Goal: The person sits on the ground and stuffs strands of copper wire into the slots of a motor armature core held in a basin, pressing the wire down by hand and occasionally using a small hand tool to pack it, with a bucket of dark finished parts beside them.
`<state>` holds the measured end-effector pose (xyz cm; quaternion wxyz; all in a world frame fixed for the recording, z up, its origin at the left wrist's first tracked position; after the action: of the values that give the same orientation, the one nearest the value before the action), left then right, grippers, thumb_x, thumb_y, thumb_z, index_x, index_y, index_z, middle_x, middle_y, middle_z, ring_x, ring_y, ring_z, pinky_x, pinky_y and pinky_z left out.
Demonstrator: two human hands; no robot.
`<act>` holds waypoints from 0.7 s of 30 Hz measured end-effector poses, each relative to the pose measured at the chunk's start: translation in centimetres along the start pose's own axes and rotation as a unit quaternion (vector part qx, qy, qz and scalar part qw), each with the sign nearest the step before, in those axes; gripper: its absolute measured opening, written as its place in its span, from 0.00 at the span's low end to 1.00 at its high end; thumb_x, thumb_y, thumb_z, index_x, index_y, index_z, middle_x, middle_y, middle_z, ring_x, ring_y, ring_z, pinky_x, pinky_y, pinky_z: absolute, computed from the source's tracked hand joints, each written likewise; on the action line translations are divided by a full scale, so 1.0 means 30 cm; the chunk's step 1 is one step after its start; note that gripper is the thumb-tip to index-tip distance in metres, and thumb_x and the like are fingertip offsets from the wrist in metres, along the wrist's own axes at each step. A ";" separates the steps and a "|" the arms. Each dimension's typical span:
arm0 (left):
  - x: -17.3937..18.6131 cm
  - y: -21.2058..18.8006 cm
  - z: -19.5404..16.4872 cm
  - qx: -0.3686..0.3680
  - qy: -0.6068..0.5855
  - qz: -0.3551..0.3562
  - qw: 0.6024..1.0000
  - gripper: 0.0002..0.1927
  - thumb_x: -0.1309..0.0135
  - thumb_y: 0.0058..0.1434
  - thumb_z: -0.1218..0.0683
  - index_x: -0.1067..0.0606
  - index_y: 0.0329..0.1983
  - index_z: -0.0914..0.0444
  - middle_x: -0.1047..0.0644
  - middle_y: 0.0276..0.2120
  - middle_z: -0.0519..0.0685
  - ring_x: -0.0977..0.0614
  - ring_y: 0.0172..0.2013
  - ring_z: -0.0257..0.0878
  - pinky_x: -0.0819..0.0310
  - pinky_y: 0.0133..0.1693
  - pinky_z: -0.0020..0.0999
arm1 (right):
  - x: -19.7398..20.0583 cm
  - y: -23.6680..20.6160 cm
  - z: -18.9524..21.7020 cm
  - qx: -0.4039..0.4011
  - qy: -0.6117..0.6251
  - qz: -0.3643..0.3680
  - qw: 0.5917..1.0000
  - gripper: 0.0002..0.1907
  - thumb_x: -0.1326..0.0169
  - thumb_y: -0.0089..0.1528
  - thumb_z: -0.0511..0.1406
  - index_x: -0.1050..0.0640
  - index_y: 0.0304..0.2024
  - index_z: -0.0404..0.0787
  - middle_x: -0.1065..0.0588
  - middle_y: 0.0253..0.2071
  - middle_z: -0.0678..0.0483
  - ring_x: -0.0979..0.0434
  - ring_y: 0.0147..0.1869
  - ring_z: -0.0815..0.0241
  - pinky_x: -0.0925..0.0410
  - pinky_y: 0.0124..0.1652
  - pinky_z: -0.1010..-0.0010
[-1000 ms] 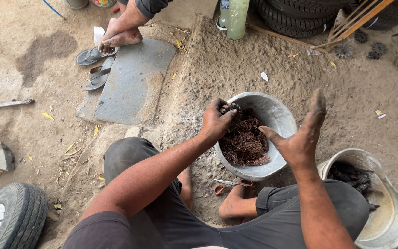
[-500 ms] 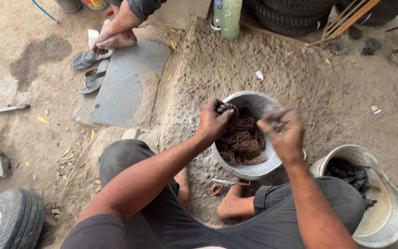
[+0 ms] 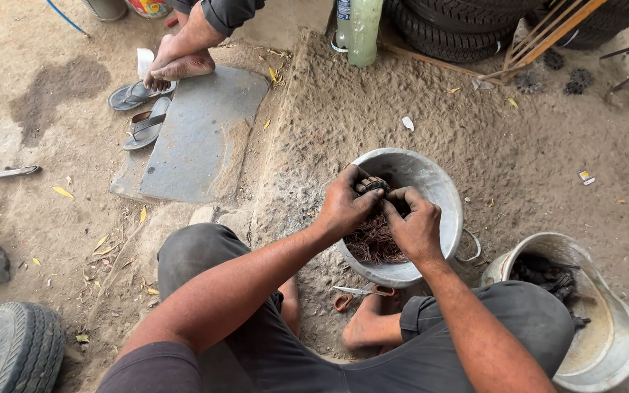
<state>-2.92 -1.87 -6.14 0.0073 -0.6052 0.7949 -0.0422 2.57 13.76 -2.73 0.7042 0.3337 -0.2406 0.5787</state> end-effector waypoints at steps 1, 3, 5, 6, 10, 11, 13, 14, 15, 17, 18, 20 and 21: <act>0.002 -0.002 -0.001 0.002 0.006 0.000 1.000 0.15 0.38 0.61 0.56 0.27 0.47 0.67 0.18 0.39 0.53 0.16 0.41 0.38 0.18 0.43 0.35 | -0.004 -0.001 0.000 0.002 0.000 -0.001 1.000 0.08 0.36 0.60 0.33 0.20 0.39 0.37 0.17 0.36 0.48 0.15 0.41 0.56 0.26 0.42 0.64; 0.004 -0.006 -0.001 0.006 0.012 0.003 1.000 0.15 0.38 0.61 0.56 0.27 0.47 0.66 0.18 0.40 0.53 0.15 0.42 0.39 0.18 0.44 0.36 | -0.012 -0.005 -0.006 -0.006 0.004 -0.001 1.000 0.07 0.36 0.60 0.33 0.19 0.38 0.37 0.18 0.35 0.49 0.16 0.40 0.58 0.26 0.41 0.66; 0.006 -0.007 -0.002 0.005 0.012 0.009 1.000 0.15 0.39 0.61 0.55 0.27 0.48 0.66 0.18 0.41 0.53 0.15 0.43 0.39 0.18 0.46 0.35 | -0.021 -0.007 -0.018 -0.019 0.012 -0.003 1.000 0.06 0.36 0.61 0.33 0.19 0.38 0.38 0.18 0.34 0.51 0.17 0.38 0.62 0.26 0.39 0.69; 0.008 -0.007 -0.002 0.004 0.019 0.010 1.000 0.15 0.39 0.62 0.55 0.27 0.48 0.66 0.18 0.41 0.53 0.15 0.44 0.39 0.18 0.47 0.36 | -0.026 -0.008 -0.025 -0.031 0.028 0.000 0.999 0.06 0.37 0.62 0.33 0.19 0.38 0.37 0.18 0.33 0.52 0.18 0.37 0.63 0.26 0.38 0.70; 0.010 -0.004 -0.011 -0.020 0.044 0.019 0.999 0.15 0.39 0.61 0.55 0.27 0.47 0.65 0.18 0.41 0.54 0.15 0.43 0.40 0.18 0.47 0.36 | -0.037 -0.002 -0.059 -0.092 0.176 0.015 0.980 0.04 0.40 0.65 0.32 0.19 0.38 0.36 0.20 0.33 0.56 0.23 0.36 0.70 0.29 0.36 0.77; 0.010 -0.005 -0.013 -0.029 0.049 0.021 0.998 0.15 0.39 0.60 0.55 0.27 0.47 0.65 0.17 0.40 0.54 0.15 0.43 0.40 0.18 0.47 0.36 | -0.037 -0.001 -0.067 -0.111 0.233 0.021 0.966 0.04 0.41 0.66 0.31 0.19 0.38 0.36 0.21 0.34 0.57 0.24 0.36 0.72 0.29 0.36 0.79; 0.010 -0.006 -0.016 -0.052 0.078 0.021 0.995 0.15 0.38 0.59 0.56 0.27 0.45 0.66 0.18 0.39 0.54 0.15 0.42 0.41 0.18 0.46 0.36 | -0.036 0.000 -0.077 -0.119 0.229 0.024 0.966 0.04 0.41 0.65 0.31 0.19 0.38 0.35 0.22 0.33 0.57 0.25 0.35 0.72 0.30 0.35 0.79; 0.009 -0.006 -0.016 -0.064 0.092 0.020 0.993 0.15 0.37 0.58 0.57 0.27 0.44 0.66 0.18 0.38 0.54 0.15 0.41 0.41 0.18 0.46 0.37 | -0.035 -0.001 -0.082 -0.123 0.226 0.025 0.966 0.04 0.41 0.65 0.30 0.20 0.38 0.34 0.22 0.32 0.57 0.26 0.35 0.72 0.30 0.34 0.80; 0.009 -0.008 -0.014 -0.061 0.088 0.021 0.994 0.15 0.37 0.58 0.57 0.27 0.44 0.66 0.19 0.38 0.54 0.15 0.41 0.41 0.18 0.45 0.37 | -0.037 -0.003 -0.085 -0.123 0.231 0.026 0.965 0.03 0.41 0.65 0.31 0.19 0.38 0.35 0.22 0.32 0.57 0.25 0.35 0.72 0.30 0.35 0.80; 0.007 -0.009 -0.006 -0.055 0.080 0.024 0.995 0.14 0.38 0.60 0.57 0.28 0.44 0.66 0.19 0.37 0.54 0.16 0.41 0.41 0.18 0.44 0.37 | -0.041 -0.010 -0.090 -0.125 0.241 0.029 0.962 0.03 0.41 0.65 0.31 0.19 0.40 0.36 0.22 0.33 0.57 0.25 0.35 0.73 0.29 0.35 0.80; 0.006 -0.010 0.000 -0.042 0.062 0.027 0.997 0.14 0.38 0.61 0.56 0.28 0.45 0.66 0.19 0.38 0.54 0.16 0.41 0.40 0.18 0.44 0.37 | -0.044 -0.014 -0.092 -0.135 0.257 0.029 0.956 0.03 0.41 0.65 0.31 0.19 0.40 0.36 0.22 0.33 0.57 0.25 0.35 0.73 0.29 0.35 0.80; 0.003 -0.007 0.009 -0.017 0.026 0.034 0.999 0.13 0.40 0.63 0.56 0.29 0.46 0.66 0.19 0.38 0.53 0.15 0.42 0.39 0.17 0.45 0.36 | -0.052 -0.020 -0.097 -0.154 0.290 0.031 0.944 0.04 0.42 0.65 0.31 0.19 0.40 0.36 0.22 0.33 0.58 0.25 0.35 0.73 0.29 0.36 0.81; 0.002 -0.008 0.013 -0.019 0.022 0.033 0.999 0.13 0.40 0.63 0.56 0.29 0.46 0.66 0.19 0.39 0.53 0.15 0.42 0.39 0.17 0.45 0.36 | -0.054 -0.023 -0.100 -0.154 0.299 0.034 0.941 0.04 0.42 0.66 0.31 0.19 0.41 0.36 0.22 0.33 0.58 0.25 0.35 0.73 0.30 0.36 0.80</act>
<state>-2.68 -2.01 -6.51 -0.0208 -0.5772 0.8153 -0.0401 2.75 14.87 -6.01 0.7664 0.0242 -0.1162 0.6314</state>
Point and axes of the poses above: each hand's wrist, its own y-axis towards the middle knuckle, its own x-axis out of the back of the hand, z = x × y, the point moved 1 cm from there along y, towards the middle knuckle
